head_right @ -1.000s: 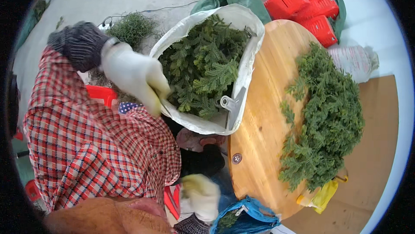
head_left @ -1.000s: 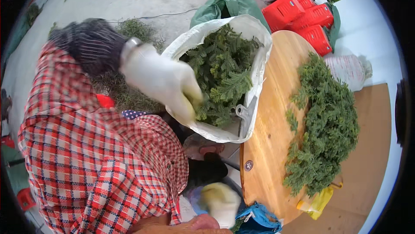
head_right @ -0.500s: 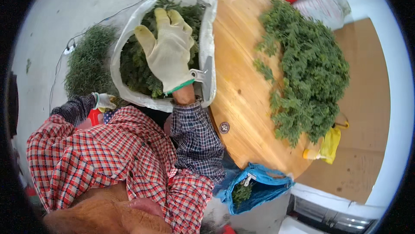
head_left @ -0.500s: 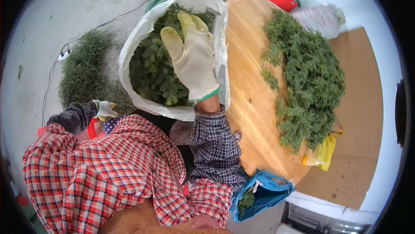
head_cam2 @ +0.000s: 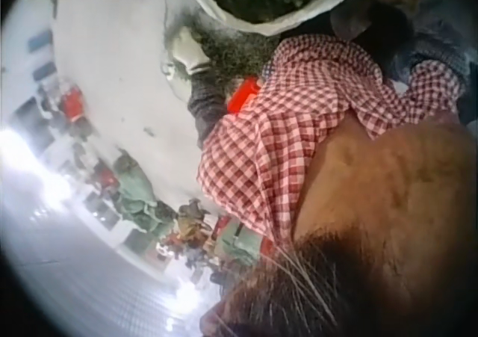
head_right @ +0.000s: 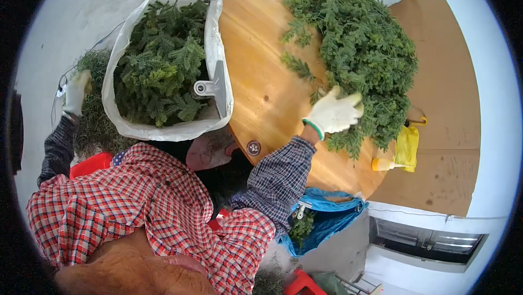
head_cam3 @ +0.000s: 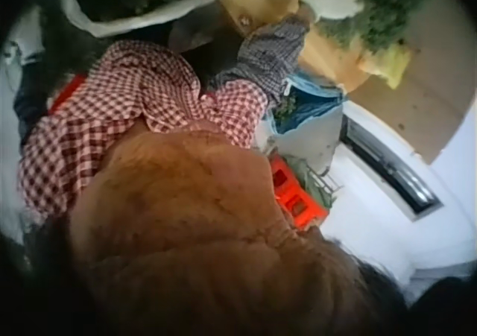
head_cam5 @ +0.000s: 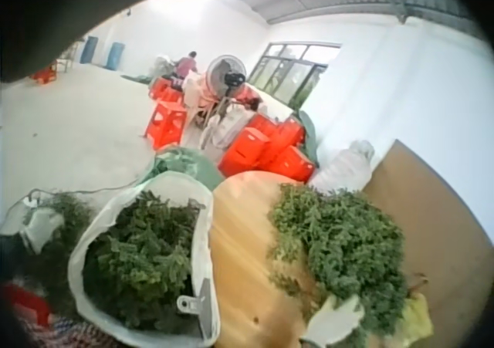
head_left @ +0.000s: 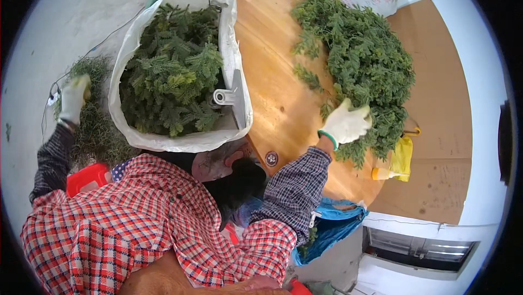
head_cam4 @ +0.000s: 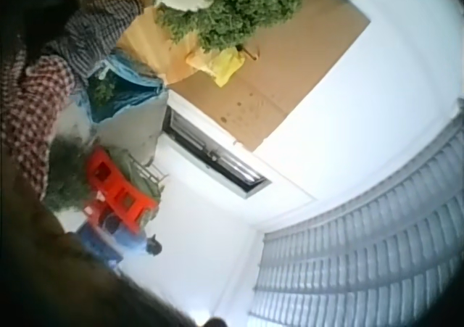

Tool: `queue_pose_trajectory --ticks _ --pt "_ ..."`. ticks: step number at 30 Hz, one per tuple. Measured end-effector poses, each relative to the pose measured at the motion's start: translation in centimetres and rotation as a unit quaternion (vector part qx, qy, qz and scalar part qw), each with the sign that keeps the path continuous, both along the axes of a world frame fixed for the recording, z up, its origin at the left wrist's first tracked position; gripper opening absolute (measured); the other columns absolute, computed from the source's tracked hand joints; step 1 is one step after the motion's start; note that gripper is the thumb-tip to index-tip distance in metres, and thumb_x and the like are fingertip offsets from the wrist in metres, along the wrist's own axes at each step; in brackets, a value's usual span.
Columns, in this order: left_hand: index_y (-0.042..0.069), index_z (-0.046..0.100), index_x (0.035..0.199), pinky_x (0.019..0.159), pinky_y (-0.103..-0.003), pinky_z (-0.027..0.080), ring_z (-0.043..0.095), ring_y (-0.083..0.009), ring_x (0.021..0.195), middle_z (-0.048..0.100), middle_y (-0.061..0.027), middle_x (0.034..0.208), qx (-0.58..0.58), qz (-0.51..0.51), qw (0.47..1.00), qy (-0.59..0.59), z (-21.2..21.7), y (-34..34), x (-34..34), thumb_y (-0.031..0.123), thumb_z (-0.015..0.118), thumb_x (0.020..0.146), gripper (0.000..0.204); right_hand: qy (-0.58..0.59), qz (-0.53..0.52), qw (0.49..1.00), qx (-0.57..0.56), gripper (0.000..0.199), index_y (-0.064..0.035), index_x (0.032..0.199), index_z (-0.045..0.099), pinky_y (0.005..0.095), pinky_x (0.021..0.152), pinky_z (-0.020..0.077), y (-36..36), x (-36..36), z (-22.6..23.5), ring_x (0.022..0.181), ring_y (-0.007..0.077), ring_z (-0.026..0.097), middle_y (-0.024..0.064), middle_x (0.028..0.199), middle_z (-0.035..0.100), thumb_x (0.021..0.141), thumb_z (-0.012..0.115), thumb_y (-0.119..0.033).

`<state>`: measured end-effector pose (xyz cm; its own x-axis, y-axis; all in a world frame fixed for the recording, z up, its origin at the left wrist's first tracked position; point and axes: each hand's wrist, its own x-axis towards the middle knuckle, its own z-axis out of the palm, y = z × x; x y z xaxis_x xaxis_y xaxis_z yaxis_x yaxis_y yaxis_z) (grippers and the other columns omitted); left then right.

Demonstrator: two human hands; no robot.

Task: Packing green leafy plants from a wooden board into a white bag

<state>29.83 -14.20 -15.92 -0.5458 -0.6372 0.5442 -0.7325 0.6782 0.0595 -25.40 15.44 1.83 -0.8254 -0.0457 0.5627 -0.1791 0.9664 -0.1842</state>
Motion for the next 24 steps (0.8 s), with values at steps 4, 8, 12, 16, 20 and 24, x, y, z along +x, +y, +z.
queue_pose_trajectory --ticks 4,8,12,16,20,24 --pt "0.007 0.067 0.100 0.048 -0.018 0.040 0.050 -0.0039 0.056 0.061 0.0012 0.074 0.420 0.023 0.827 0.374 12.2 0.8 -10.2 0.023 0.059 0.090 0.021 -0.058 0.029 0.997 -0.046 0.035 -0.0042 0.103 0.062 0.0417 0.072 0.0521 2.8 -2.1 -3.0 0.084 0.0317 0.063 0.0175 0.102 0.063 0.084 0.061 -0.034" --pt "0.007 0.067 0.105 0.055 -0.017 0.043 0.057 -0.0036 0.066 0.066 -0.0015 0.084 0.340 -0.187 0.876 0.287 20.4 5.4 -19.4 0.023 0.058 0.091 0.023 -0.034 0.267 0.954 -0.132 0.019 -0.0051 0.083 0.068 0.0389 0.069 0.0500 0.4 2.8 -3.6 0.074 0.0285 0.065 0.0159 0.084 0.068 0.084 0.059 -0.021" --pt "0.000 0.067 0.096 0.062 -0.022 0.046 0.056 -0.0078 0.069 0.063 -0.0020 0.079 0.090 -0.467 0.869 0.138 23.2 5.8 -26.2 0.017 0.062 0.087 0.020 0.004 0.314 0.943 -0.108 0.025 -0.0045 0.097 0.065 0.0394 0.074 0.0500 -1.3 4.8 -2.8 0.083 0.0300 0.062 0.0169 0.092 0.065 0.085 0.060 -0.027" --pt "0.000 0.066 0.089 0.067 -0.028 0.049 0.061 -0.0188 0.074 0.065 -0.0090 0.083 0.338 -0.513 0.782 0.103 23.9 11.1 -32.0 0.012 0.060 0.084 0.013 -0.020 -0.069 0.997 -0.009 0.054 -0.0042 0.125 0.046 0.0480 0.077 0.0491 3.7 -0.1 -0.8 0.096 0.0394 0.056 0.0182 0.109 0.059 0.086 0.058 -0.039" --pt "0.009 0.063 0.097 0.067 -0.033 0.051 0.063 -0.0235 0.081 0.064 -0.0061 0.092 0.056 -0.646 0.761 0.012 21.0 12.0 -37.4 0.009 0.056 0.079 0.019 -0.091 0.064 0.992 -0.059 0.029 -0.0004 0.095 0.065 0.0448 0.074 0.0497 7.1 -2.3 -2.9 0.084 0.0373 0.063 0.0211 0.092 0.066 0.079 0.060 -0.024" --pt "0.013 0.065 0.100 0.066 -0.034 0.051 0.062 -0.0250 0.081 0.064 -0.0052 0.093 -0.039 -0.655 0.753 0.046 21.1 13.2 -43.2 0.012 0.057 0.078 0.023 -0.091 0.168 0.977 -0.090 0.022 -0.0027 0.090 0.068 0.0432 0.074 0.0491 4.4 1.8 -2.7 0.082 0.0365 0.063 0.0203 0.089 0.066 0.077 0.061 -0.019"
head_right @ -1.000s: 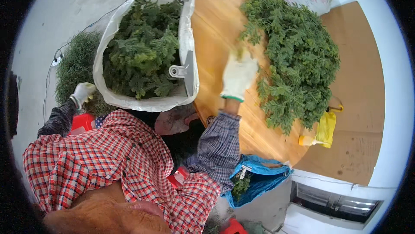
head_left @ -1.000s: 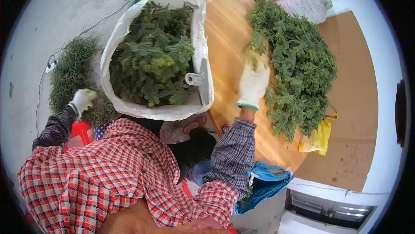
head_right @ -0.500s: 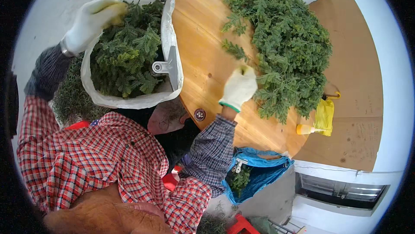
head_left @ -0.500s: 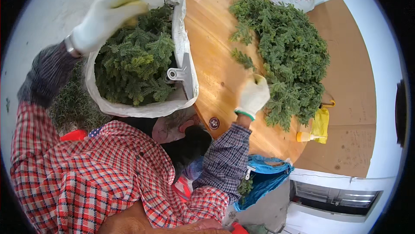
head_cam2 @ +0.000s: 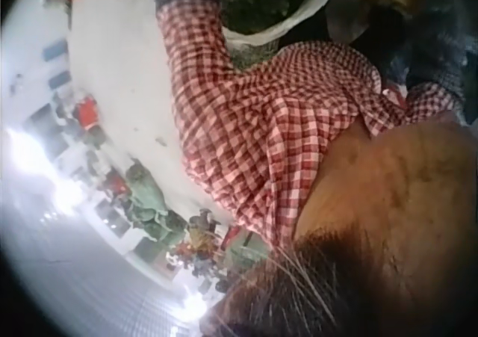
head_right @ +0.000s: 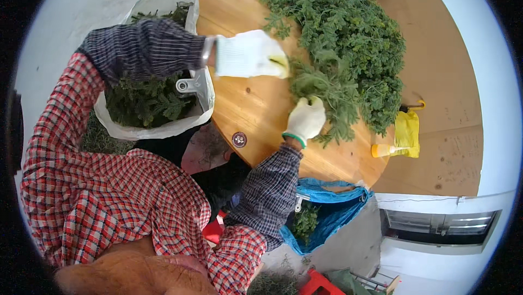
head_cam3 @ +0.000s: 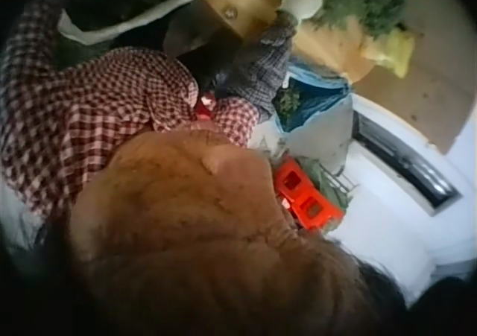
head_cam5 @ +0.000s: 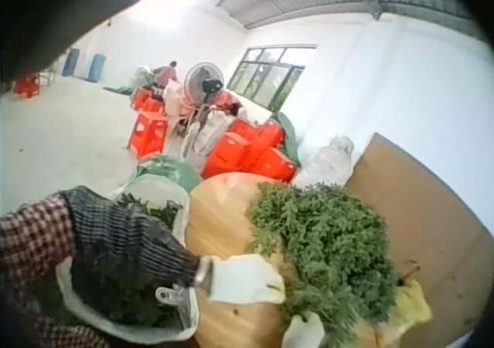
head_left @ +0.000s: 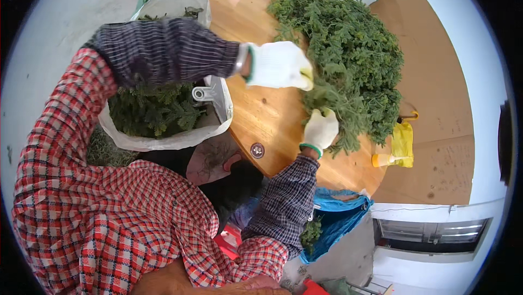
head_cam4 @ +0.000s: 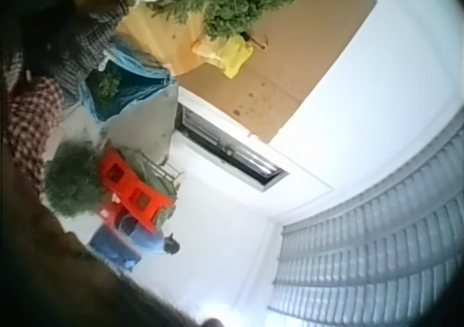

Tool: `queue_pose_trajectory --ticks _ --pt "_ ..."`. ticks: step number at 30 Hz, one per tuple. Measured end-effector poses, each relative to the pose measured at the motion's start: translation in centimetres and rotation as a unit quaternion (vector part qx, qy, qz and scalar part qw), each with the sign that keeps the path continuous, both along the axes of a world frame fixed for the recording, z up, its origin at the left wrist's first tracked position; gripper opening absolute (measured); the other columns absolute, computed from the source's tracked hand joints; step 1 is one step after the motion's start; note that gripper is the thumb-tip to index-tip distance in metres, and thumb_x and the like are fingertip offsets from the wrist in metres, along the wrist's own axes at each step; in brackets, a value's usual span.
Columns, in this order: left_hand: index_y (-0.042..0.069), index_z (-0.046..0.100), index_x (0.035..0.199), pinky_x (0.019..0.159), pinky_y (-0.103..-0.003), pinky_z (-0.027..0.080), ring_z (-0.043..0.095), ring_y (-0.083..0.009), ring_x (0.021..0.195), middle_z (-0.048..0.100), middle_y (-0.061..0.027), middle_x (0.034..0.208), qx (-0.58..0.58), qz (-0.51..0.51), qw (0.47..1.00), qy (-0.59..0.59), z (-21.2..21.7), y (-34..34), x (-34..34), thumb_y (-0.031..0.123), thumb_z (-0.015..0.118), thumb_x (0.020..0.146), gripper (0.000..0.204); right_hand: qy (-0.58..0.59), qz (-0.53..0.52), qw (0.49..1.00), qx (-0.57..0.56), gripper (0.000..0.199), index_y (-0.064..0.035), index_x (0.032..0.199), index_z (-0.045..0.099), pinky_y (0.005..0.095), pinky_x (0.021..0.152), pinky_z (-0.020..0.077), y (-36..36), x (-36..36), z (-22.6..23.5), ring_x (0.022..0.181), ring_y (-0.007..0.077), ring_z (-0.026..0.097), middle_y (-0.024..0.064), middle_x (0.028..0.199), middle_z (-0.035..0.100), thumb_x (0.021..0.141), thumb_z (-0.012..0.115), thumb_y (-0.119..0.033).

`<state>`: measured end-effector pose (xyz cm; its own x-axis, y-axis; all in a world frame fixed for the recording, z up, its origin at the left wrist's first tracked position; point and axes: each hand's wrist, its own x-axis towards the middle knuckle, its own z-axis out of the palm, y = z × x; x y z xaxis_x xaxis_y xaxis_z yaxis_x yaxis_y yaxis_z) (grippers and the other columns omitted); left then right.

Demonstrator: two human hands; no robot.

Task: Packing green leafy plants from a wooden board into a white bag

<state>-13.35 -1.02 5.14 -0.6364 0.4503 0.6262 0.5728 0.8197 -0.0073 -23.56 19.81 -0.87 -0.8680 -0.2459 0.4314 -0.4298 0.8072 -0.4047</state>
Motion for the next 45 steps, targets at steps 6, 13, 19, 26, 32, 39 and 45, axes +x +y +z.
queue_pose_trajectory --ticks 6,13,19,26,32,39,45 --pt "0.010 0.070 0.094 0.075 -0.041 0.049 0.064 -0.0306 0.083 0.068 -0.0119 0.088 0.165 0.078 0.974 -0.132 -1.1 4.0 -7.1 0.032 0.061 0.077 0.029 -0.031 0.085 0.983 -0.162 0.022 0.0041 0.095 0.065 0.0346 0.069 0.0487 -0.4 3.0 -1.7 0.072 0.0271 0.064 0.0161 0.082 0.068 0.077 0.064 -0.009" --pt "0.016 0.072 0.092 0.079 -0.042 0.048 0.055 -0.0304 0.096 0.060 -0.0109 0.098 0.079 0.092 0.981 -0.155 -1.5 6.6 -7.5 0.025 0.064 0.076 0.020 -0.045 0.150 0.984 -0.086 0.022 0.0034 0.094 0.066 0.0350 0.072 0.0482 0.2 4.9 0.3 0.077 0.0293 0.064 0.0186 0.086 0.068 0.078 0.063 -0.012" --pt "0.007 0.059 0.091 0.073 -0.040 0.049 0.054 -0.0299 0.092 0.053 -0.0113 0.097 0.082 0.085 0.991 -0.062 -2.6 4.7 -4.0 0.017 0.059 0.079 0.016 -0.017 0.072 0.982 -0.172 0.029 0.0050 0.106 0.064 0.0345 0.084 0.0499 2.0 1.7 7.9 0.094 0.0256 0.065 0.0170 0.104 0.067 0.086 0.059 -0.015" --pt "0.015 0.058 0.090 0.069 -0.038 0.050 0.058 -0.0264 0.087 0.055 -0.0037 0.096 0.102 0.038 0.990 -0.089 -2.7 3.0 -0.6 0.019 0.059 0.081 0.010 -0.112 0.177 0.975 0.074 0.036 -0.0061 0.113 0.063 0.0375 0.089 0.0450 1.5 -4.1 5.4 0.101 0.0345 0.060 0.0221 0.108 0.063 0.089 0.051 -0.030" --pt "0.007 0.058 0.098 0.058 -0.025 0.048 0.059 -0.0086 0.071 0.062 -0.0006 0.081 0.537 0.149 0.797 -0.234 -2.6 -4.0 -0.5 0.019 0.057 0.090 0.015 0.024 0.084 0.948 0.304 0.037 -0.0124 0.123 0.055 0.0435 0.093 0.0439 3.0 -6.2 -0.6 0.108 0.0426 0.051 0.0126 0.130 0.050 0.092 0.041 -0.027" --pt "0.007 0.059 0.101 0.056 -0.026 0.043 0.051 -0.0086 0.064 0.056 0.0004 0.076 0.564 0.183 0.761 -0.264 -0.7 -6.3 1.0 0.020 0.059 0.089 0.018 -0.122 0.019 0.968 0.220 0.031 -0.0063 0.110 0.063 0.0417 0.084 0.0474 4.9 -7.2 3.4 0.101 0.0347 0.058 0.0177 0.115 0.061 0.089 0.049 -0.023" --pt "0.006 0.058 0.098 0.060 -0.024 0.042 0.050 -0.0067 0.068 0.055 0.0017 0.077 0.634 0.123 0.715 -0.267 -0.3 -5.9 0.3 0.024 0.062 0.087 0.021 0.106 0.070 0.989 -0.074 0.027 -0.0054 0.100 0.067 0.0382 0.082 0.0501 1.6 0.9 7.5 0.089 0.0255 0.062 0.0118 0.098 0.066 0.088 0.057 -0.027"
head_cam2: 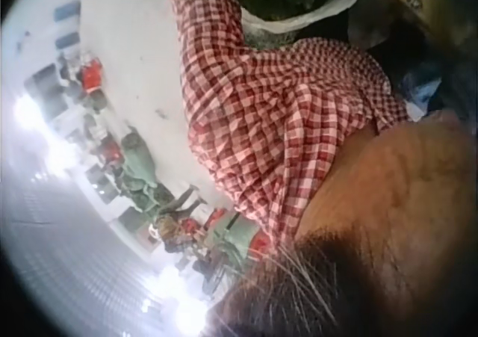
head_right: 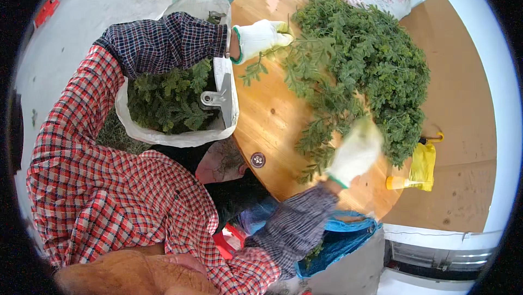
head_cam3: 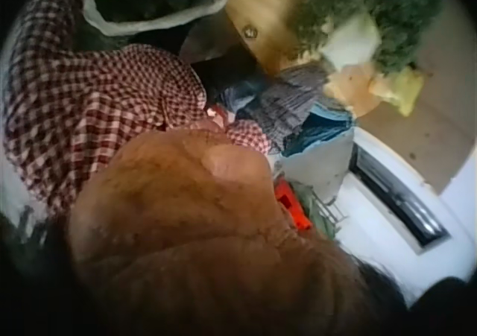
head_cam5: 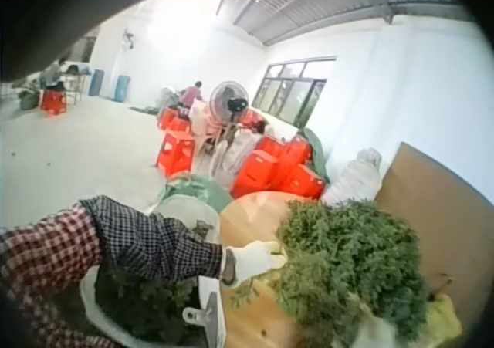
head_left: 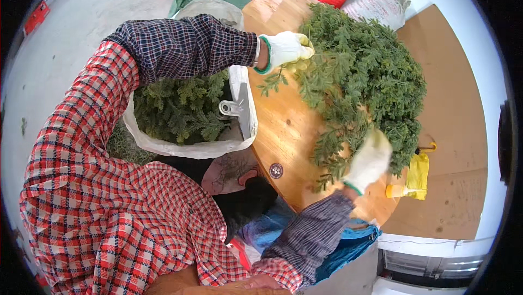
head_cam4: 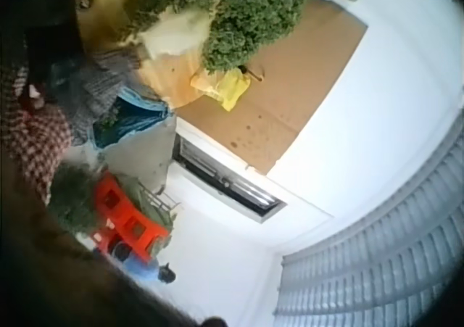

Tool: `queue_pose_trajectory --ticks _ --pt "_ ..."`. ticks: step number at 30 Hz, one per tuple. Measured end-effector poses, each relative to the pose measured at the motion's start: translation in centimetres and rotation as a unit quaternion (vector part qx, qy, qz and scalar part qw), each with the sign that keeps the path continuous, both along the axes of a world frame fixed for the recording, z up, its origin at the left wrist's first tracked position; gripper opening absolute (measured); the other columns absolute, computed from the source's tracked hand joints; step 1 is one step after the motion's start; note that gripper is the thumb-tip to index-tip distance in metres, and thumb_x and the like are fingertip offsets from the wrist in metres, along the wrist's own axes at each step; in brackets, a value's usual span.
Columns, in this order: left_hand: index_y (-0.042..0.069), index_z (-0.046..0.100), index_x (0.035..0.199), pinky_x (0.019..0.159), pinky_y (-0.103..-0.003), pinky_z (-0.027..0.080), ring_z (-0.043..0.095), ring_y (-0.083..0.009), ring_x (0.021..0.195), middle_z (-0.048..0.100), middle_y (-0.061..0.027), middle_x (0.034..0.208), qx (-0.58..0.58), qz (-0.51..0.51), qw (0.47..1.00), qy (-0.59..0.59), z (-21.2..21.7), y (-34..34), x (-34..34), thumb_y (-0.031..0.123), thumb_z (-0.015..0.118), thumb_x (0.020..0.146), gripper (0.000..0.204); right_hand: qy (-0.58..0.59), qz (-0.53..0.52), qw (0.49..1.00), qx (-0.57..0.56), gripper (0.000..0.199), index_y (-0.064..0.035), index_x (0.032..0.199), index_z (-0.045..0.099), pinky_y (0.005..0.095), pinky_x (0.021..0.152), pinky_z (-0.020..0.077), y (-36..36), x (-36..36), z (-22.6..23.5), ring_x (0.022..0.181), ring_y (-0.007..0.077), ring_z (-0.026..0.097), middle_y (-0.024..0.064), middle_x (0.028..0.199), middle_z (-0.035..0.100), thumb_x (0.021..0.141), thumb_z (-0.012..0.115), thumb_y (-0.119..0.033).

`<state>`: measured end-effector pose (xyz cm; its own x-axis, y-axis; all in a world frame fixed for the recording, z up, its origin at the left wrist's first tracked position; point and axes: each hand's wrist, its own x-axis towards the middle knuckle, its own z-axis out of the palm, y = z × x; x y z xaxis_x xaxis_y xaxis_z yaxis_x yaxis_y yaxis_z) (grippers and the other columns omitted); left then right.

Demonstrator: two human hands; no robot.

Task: Packing green leafy plants from a wooden board into a white bag

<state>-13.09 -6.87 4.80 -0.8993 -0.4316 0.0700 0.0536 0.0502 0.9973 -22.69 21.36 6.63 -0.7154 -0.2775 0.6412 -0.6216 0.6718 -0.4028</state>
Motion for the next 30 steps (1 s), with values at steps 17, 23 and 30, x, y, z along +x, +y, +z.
queue_pose_trajectory --ticks 17,23,30 --pt "0.009 0.058 0.093 0.062 -0.029 0.047 0.056 -0.0117 0.066 0.058 0.0004 0.077 0.128 -0.202 0.971 -0.007 -2.5 -3.8 1.6 0.018 0.054 0.091 0.010 0.073 -0.150 0.912 0.374 0.030 -0.0146 0.105 0.065 0.0404 0.065 0.0493 -0.1 0.9 -2.0 0.085 0.0265 0.061 0.0090 0.101 0.063 0.086 0.051 -0.032" --pt "0.007 0.058 0.101 0.065 -0.033 0.051 0.058 -0.0137 0.075 0.060 -0.0023 0.086 0.129 -0.263 0.955 -0.035 -2.1 -1.4 3.2 0.019 0.057 0.088 0.018 -0.012 0.180 0.981 0.076 0.096 0.0052 0.139 0.030 0.0425 0.104 0.0318 -7.7 9.8 -5.9 0.122 0.0396 0.044 0.0298 0.134 0.043 0.067 0.078 -0.037" --pt "0.003 0.062 0.099 0.073 -0.024 0.044 0.055 -0.0081 0.081 0.061 -0.0017 0.085 0.027 -0.289 0.953 -0.080 -1.8 -0.4 4.1 0.020 0.057 0.089 0.020 -0.126 0.189 0.972 0.054 0.055 0.0023 0.114 0.056 0.0451 0.092 0.0402 -10.8 7.9 -8.0 0.103 0.0366 0.053 0.0223 0.110 0.059 0.072 0.072 -0.030"
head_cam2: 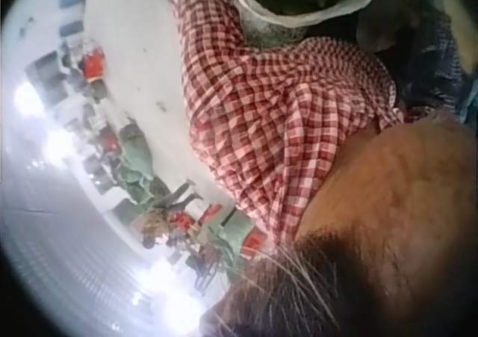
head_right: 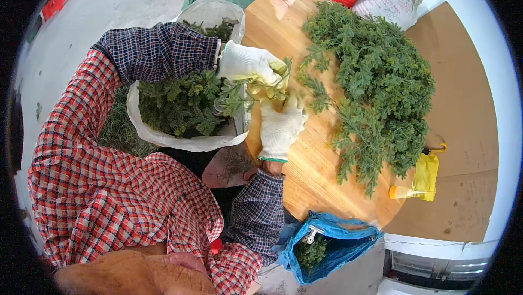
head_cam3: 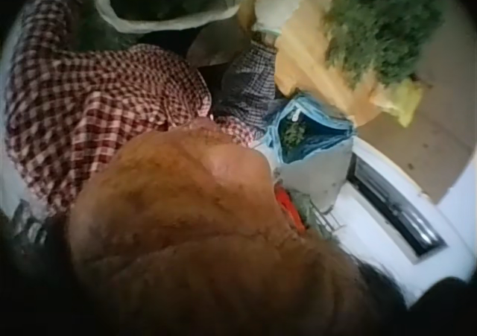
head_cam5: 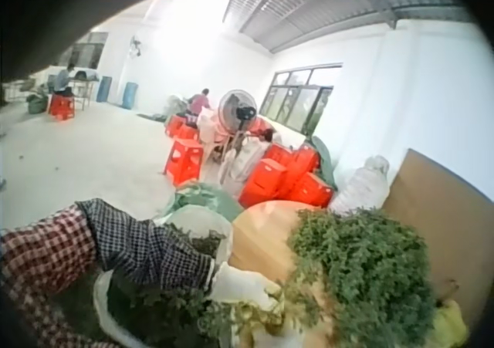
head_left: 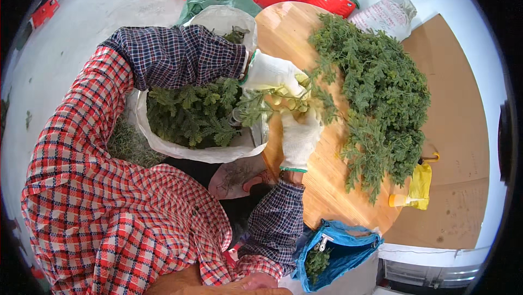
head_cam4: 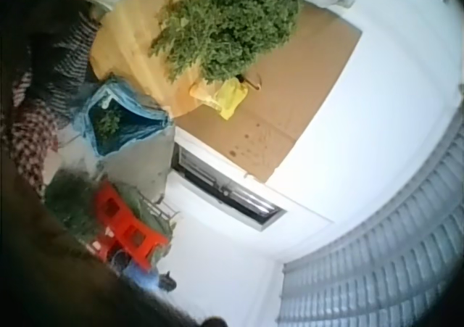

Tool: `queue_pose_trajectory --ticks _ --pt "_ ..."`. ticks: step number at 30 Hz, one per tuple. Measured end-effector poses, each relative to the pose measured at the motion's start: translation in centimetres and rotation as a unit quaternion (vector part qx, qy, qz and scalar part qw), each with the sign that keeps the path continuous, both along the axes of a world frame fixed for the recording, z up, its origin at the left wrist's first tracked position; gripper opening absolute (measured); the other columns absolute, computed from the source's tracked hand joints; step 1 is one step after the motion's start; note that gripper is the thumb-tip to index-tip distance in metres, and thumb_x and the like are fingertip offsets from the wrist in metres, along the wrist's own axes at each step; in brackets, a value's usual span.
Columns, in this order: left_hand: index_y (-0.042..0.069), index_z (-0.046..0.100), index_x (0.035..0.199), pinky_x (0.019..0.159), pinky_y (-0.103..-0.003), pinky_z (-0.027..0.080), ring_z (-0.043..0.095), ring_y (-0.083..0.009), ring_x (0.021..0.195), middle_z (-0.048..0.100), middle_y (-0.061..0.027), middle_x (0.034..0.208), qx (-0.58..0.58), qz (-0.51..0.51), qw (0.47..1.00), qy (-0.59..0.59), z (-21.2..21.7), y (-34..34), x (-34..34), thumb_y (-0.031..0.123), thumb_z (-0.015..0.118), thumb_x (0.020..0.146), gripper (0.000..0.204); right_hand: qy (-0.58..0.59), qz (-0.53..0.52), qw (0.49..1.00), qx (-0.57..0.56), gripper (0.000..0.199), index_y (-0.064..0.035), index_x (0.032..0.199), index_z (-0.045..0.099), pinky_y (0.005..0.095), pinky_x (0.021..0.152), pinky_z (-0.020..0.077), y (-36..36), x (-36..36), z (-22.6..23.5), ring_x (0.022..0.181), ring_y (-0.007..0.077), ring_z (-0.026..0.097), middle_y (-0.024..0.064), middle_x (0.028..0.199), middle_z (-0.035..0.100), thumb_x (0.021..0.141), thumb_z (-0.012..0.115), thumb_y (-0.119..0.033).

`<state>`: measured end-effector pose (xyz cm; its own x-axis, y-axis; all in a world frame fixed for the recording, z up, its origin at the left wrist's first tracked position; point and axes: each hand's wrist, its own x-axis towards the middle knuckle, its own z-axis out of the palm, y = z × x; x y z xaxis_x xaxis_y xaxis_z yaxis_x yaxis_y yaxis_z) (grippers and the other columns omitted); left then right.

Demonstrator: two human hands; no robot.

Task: Packing green leafy plants from a wooden board into a white bag

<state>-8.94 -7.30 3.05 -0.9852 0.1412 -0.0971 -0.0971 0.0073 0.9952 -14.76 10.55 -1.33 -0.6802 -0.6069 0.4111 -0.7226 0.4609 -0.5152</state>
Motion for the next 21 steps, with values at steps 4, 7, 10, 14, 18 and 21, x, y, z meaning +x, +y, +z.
queue_pose_trajectory --ticks 4,7,10,14,18,21 --pt "0.003 0.061 0.101 0.060 -0.022 0.043 0.055 -0.0083 0.072 0.062 -0.0026 0.085 0.002 0.013 1.000 -0.004 1.0 0.7 0.9 0.021 0.060 0.087 0.023 -0.080 0.062 0.988 -0.119 0.024 -0.0011 0.097 0.064 0.0412 0.082 0.0445 0.7 -0.3 -1.0 0.089 0.0315 0.059 0.0170 0.092 0.064 0.077 0.064 -0.015" --pt "0.003 0.060 0.102 0.051 -0.021 0.039 0.053 -0.0079 0.062 0.061 -0.0035 0.082 0.059 -0.020 0.997 -0.037 0.3 0.2 1.5 0.023 0.062 0.085 0.026 -0.123 -0.014 0.972 -0.201 0.013 -0.0006 0.091 0.064 0.0361 0.068 0.0470 1.7 -0.1 -0.5 0.074 0.0288 0.060 0.0154 0.084 0.064 0.080 0.059 -0.005" --pt "0.004 0.059 0.102 0.045 -0.019 0.035 0.048 -0.0064 0.055 0.060 -0.0042 0.076 0.063 -0.024 0.997 -0.040 1.5 1.4 1.8 0.028 0.063 0.085 0.029 -0.154 0.017 0.966 -0.206 0.013 -0.0005 0.091 0.064 0.0360 0.069 0.0470 2.1 -1.0 -0.8 0.076 0.0281 0.061 0.0155 0.082 0.064 0.080 0.060 -0.006" --pt "0.006 0.059 0.100 0.043 -0.019 0.032 0.043 -0.0038 0.049 0.056 -0.0040 0.067 0.019 0.121 0.991 -0.050 3.0 1.7 1.8 0.033 0.063 0.085 0.031 -0.125 0.098 0.974 -0.161 0.020 -0.0002 0.099 0.065 0.0330 0.071 0.0474 2.0 -0.2 0.4 0.076 0.0254 0.063 0.0153 0.085 0.065 0.081 0.064 -0.009" --pt "0.007 0.062 0.096 0.042 -0.021 0.029 0.037 -0.0045 0.044 0.054 -0.0027 0.065 0.042 0.159 0.984 -0.066 1.8 0.6 0.4 0.035 0.064 0.085 0.030 -0.181 0.111 0.970 -0.122 0.021 0.0011 0.102 0.064 0.0301 0.070 0.0475 5.2 -1.6 1.8 0.074 0.0208 0.062 0.0115 0.084 0.066 0.084 0.063 -0.010" --pt "0.006 0.065 0.086 0.041 -0.023 0.029 0.036 -0.0054 0.043 0.054 -0.0032 0.063 0.016 0.207 0.976 -0.062 0.7 0.0 0.4 0.036 0.063 0.086 0.030 -0.301 0.052 0.945 -0.119 0.021 0.0031 0.102 0.064 0.0230 0.064 0.0446 5.3 -1.7 3.0 0.068 0.0088 0.054 0.0019 0.082 0.063 0.089 0.060 -0.013"
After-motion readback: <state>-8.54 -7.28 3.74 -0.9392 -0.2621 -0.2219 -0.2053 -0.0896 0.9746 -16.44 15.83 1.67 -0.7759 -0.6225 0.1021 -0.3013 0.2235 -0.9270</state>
